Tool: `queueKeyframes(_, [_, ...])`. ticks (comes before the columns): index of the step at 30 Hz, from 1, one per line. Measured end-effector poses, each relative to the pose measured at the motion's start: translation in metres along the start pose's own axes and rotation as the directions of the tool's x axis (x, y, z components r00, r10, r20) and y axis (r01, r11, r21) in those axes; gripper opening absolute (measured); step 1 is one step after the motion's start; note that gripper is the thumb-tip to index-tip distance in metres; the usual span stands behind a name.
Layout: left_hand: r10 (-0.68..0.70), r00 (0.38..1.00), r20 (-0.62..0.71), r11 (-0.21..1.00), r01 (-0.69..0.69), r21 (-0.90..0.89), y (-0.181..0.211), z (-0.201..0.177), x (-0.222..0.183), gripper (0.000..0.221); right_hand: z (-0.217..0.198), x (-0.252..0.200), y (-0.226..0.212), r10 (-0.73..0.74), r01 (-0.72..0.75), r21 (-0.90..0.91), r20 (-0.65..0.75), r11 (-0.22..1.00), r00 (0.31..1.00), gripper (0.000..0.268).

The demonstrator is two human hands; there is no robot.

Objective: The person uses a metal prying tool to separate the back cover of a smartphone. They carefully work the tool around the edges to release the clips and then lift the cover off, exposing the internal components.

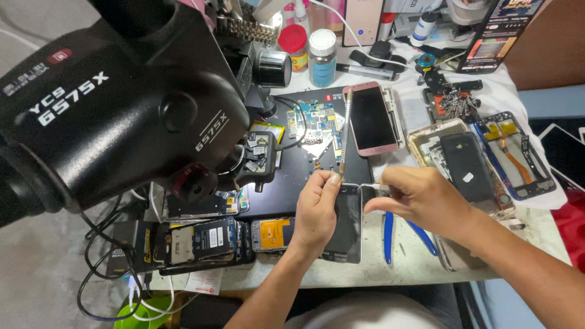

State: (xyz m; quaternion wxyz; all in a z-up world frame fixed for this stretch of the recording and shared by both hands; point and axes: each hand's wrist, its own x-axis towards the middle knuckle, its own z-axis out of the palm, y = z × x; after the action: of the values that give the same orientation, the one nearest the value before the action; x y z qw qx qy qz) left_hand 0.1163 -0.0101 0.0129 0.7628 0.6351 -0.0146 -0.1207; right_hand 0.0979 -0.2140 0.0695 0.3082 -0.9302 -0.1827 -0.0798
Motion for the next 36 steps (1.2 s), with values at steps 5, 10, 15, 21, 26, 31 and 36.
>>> queueKeyframes(5, [-0.140,0.982,0.125,0.963,0.165,-0.212,0.014,-0.004,-0.001,0.020,-0.014,0.001,-0.013,-0.113,0.114,0.008,-0.042,0.993,0.993,0.023])
queueKeyframes(10, [-0.165,0.966,0.197,0.931,0.219,-0.292,0.021,-0.005,-0.001,0.019,-0.014,-0.008,-0.029,-0.044,0.044,-0.002,-0.124,0.999,0.991,0.021])
queueKeyframes(15, [0.062,0.992,0.110,0.998,-0.059,-0.027,0.010,-0.005,-0.005,0.022,-0.013,-0.013,-0.030,0.125,-0.121,0.095,-0.034,0.988,0.992,0.018])
queueKeyframes(21, [0.174,0.978,0.117,0.979,-0.185,0.088,0.004,-0.006,-0.011,0.020,-0.007,-0.013,-0.023,0.139,-0.130,0.229,-0.023,0.965,0.990,0.024])
queueKeyframes(26, [0.176,0.983,0.057,0.958,-0.184,0.219,0.005,-0.006,-0.017,0.019,-0.003,-0.013,-0.012,0.199,-0.221,0.294,0.104,0.930,0.975,0.018])
queueKeyframes(31, [0.210,0.976,0.059,0.963,-0.217,0.158,0.003,-0.009,-0.024,0.019,0.005,-0.022,-0.019,0.232,-0.238,0.383,0.062,0.893,0.971,0.015])
queueKeyframes(36, [0.198,0.979,0.051,0.974,-0.202,0.106,0.000,-0.006,-0.030,0.019,0.009,-0.033,-0.031,-0.072,0.090,0.084,-0.202,0.992,0.977,0.022])
